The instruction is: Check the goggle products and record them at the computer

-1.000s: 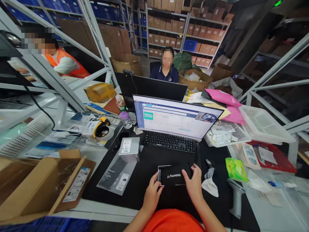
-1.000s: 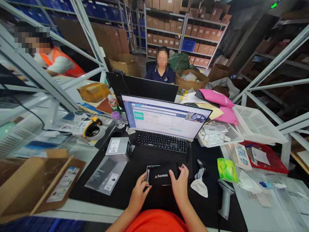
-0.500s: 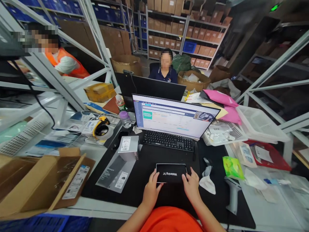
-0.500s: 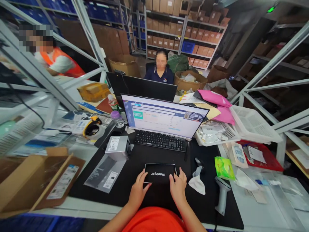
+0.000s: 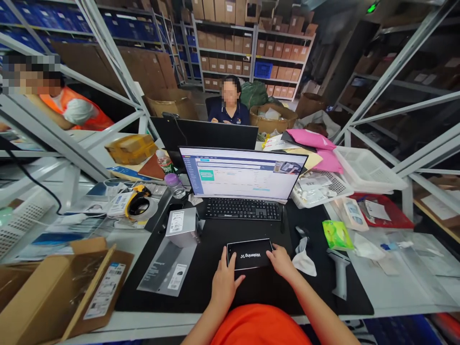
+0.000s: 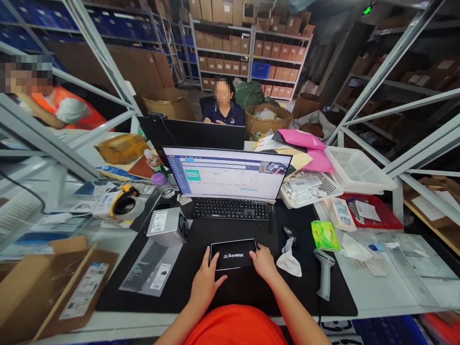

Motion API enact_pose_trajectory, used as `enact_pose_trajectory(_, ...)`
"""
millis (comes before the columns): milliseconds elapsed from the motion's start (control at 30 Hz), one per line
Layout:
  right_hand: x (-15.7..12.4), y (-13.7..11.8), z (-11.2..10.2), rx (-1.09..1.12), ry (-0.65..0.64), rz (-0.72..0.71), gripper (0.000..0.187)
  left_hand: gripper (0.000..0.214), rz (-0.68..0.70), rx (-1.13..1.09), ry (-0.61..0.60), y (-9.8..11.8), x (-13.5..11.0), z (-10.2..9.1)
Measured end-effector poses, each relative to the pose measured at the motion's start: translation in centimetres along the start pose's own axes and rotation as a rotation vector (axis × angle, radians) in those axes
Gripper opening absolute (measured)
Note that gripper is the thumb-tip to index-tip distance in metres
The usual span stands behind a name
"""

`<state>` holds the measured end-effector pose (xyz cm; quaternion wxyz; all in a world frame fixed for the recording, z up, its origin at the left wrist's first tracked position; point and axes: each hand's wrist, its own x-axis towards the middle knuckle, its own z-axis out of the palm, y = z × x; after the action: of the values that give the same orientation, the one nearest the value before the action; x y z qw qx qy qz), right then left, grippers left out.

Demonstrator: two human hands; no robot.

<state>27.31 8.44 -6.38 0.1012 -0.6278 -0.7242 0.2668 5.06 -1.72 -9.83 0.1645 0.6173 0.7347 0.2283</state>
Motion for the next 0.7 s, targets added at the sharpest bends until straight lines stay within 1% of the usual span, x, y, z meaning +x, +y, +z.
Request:
enact_pose_trajectory(100, -0.7, -0.4, 0.1, 0.071, 0.056, -0.019, 0.039, 0.087, -0.037, -0.073, -0.064, 0.1, 0.2, 0.0)
enact_pose_trajectory(200, -2.1, -1.2, 0.1, 0.126, 0.130, -0.041, 0.040, 0.092, -0.062, -0.113, -0.074, -0.3, 0.3, 0.5)
enact_pose_trajectory(300, -3.2, -2.2, -0.3, 0.200, 0.218, -0.078, 0.041, 0.088, -0.074, -0.098, -0.082, -0.4, 0.1, 0.6)
enact_pose_trajectory(433, -4.0, -3.6, -2.0, 0.296, 0.466, -0.182, 0.037, 0.081, -0.043, -0.065, -0.110, 0.3, -0.1, 0.3)
enact_pose_trajectory(500, -4.4, -4.1, -3.2, 0.296, 0.552, -0.225, 0.034, 0.080, -0.017, -0.051, -0.130, 0.9, -0.1, 0.2)
enact_pose_trajectory(600, -5.2, -4.3, -5.2, 0.328, 0.606, -0.246, 0.031, 0.078, 0.026, -0.038, -0.151, 1.4, 0.2, 0.2)
enact_pose_trajectory(667, -5.6, -3.7, -6.5, 0.374, 0.605, -0.186, 0.030, 0.068, 0.046, -0.031, -0.153, 1.6, 0.5, 0.3)
enact_pose_trajectory(700, -5.7, -3.2, -7.1, 0.403, 0.596, -0.130, 0.030, 0.062, 0.052, -0.029, -0.150, 1.6, 0.6, 0.4)
